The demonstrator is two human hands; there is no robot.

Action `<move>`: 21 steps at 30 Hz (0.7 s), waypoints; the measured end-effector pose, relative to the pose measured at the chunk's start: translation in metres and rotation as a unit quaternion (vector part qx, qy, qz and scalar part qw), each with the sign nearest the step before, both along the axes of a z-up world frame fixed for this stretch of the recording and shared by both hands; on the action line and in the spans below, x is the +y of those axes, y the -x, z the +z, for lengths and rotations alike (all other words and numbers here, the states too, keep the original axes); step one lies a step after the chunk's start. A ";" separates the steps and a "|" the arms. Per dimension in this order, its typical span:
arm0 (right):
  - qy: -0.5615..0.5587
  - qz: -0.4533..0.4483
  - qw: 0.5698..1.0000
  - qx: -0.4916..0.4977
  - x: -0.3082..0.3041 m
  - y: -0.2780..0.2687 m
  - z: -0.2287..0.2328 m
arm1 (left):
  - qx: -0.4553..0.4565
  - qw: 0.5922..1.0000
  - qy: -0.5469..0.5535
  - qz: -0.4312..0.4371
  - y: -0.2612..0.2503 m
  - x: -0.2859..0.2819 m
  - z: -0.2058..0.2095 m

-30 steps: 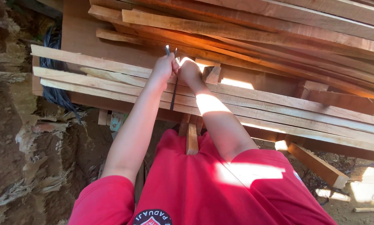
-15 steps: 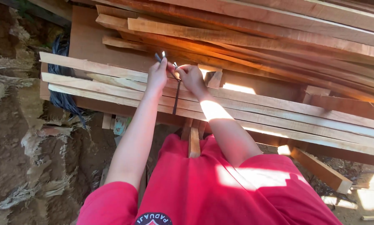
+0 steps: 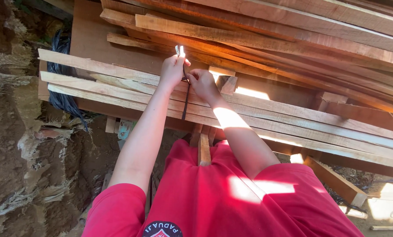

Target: Tying a bundle of wooden planks together using black straps and pliers to tighten them.

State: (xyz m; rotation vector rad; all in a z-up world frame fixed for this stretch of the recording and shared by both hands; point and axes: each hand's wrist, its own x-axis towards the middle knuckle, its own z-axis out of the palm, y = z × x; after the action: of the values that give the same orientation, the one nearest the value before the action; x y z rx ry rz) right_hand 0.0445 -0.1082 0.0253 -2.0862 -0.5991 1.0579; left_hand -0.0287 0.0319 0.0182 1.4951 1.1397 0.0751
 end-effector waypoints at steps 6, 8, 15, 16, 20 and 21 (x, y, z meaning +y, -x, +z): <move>-0.060 0.023 0.998 0.011 -0.002 0.003 0.001 | 0.024 0.997 -0.054 -0.050 -0.010 -0.010 0.006; -0.065 0.014 0.998 0.013 -0.004 0.002 -0.001 | 0.004 0.998 -0.014 -0.067 -0.008 -0.015 0.031; -0.060 0.014 0.998 0.030 -0.003 0.001 -0.012 | 0.007 0.940 0.070 -0.335 0.025 0.007 0.050; -0.061 0.013 0.998 0.029 -0.001 0.002 -0.009 | 0.007 0.939 0.070 -0.336 0.030 0.007 0.045; -0.044 -0.002 0.999 0.032 0.001 0.002 -0.005 | 0.073 0.938 -0.209 -0.267 0.052 -0.001 0.015; -0.033 -0.004 0.999 0.034 0.002 0.002 -0.005 | 0.050 0.938 -0.255 -0.231 0.059 -0.005 0.006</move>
State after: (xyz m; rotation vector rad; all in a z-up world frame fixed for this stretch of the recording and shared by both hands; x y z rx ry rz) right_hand 0.0425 -0.1058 0.0201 -1.9860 -0.5824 1.0865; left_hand -0.0874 0.0272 0.0246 2.2230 0.8501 -0.0336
